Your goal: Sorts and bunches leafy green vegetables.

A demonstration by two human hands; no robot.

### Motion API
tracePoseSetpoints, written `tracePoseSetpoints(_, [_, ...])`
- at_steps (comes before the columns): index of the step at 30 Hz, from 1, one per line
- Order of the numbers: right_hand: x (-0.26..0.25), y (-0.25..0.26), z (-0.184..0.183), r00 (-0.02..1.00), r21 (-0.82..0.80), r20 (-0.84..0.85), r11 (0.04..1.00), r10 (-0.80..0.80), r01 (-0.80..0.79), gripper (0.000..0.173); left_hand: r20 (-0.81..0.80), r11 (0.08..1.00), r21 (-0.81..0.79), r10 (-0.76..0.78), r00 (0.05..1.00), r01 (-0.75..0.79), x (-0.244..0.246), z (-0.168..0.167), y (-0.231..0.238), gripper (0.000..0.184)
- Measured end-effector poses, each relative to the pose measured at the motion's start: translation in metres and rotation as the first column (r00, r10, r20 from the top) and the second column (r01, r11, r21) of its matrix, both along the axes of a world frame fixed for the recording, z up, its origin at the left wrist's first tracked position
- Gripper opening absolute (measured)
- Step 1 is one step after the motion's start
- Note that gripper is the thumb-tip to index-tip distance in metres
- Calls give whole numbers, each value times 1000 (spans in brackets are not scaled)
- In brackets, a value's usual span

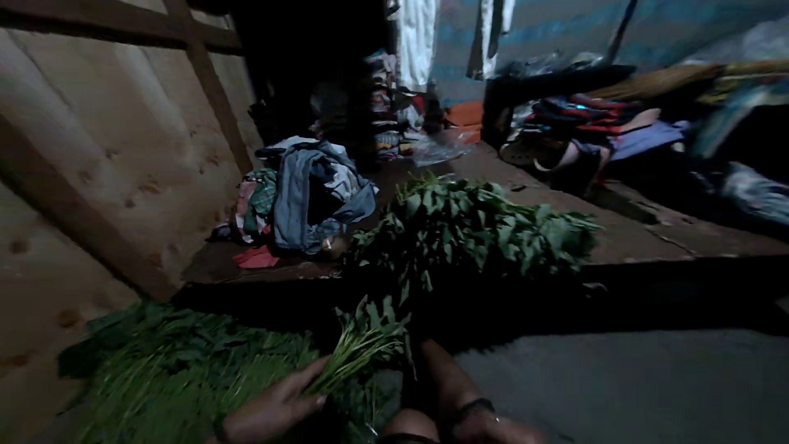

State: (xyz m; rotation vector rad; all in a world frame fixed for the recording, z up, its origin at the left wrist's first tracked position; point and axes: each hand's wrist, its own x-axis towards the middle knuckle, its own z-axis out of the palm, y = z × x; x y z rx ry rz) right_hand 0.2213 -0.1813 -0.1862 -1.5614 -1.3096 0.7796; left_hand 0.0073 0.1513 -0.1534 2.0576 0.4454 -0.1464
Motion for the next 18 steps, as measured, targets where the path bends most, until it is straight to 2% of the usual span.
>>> tracePoseSetpoints(2, [-2,3,9,975,276,187,959,-122,67,24,48,981,121,-155,987,148,26,23,-22,60])
tracePoseSetpoints(4, [1,0,15,922,515,233,844,-310,153,24,64,941,242,-260,964,237,55,41,-50,62])
tracePoseSetpoints(6, [10,-15,25,868,625,119,716,-481,311,32,21,883,359,-332,943,303,85,53,-83,66])
tracePoseSetpoints(9, [25,-47,45,726,626,-214,479,-654,615,36,2,794,458,-451,893,400,114,45,-136,73])
tracePoseSetpoints(11, [29,-65,51,660,634,-303,371,-688,678,38,-56,754,396,-551,833,525,121,33,-166,75])
tracePoseSetpoints(12, [29,-71,52,666,646,-314,362,-676,672,39,-122,727,340,-595,795,596,123,26,-178,75])
tracePoseSetpoints(13, [26,-76,50,699,651,-299,397,-650,647,42,-172,704,295,-626,761,646,124,19,-188,72])
tracePoseSetpoints(15, [17,-82,44,800,598,-214,573,-560,561,51,-186,711,216,-643,743,670,125,2,-200,65])
tracePoseSetpoints(17, [12,-84,33,889,469,-25,780,-457,414,65,-148,741,161,-635,758,652,126,-13,-198,63])
tracePoseSetpoints(18, [11,-83,25,908,375,112,864,-403,337,63,-110,771,134,-612,783,622,124,-18,-194,63])
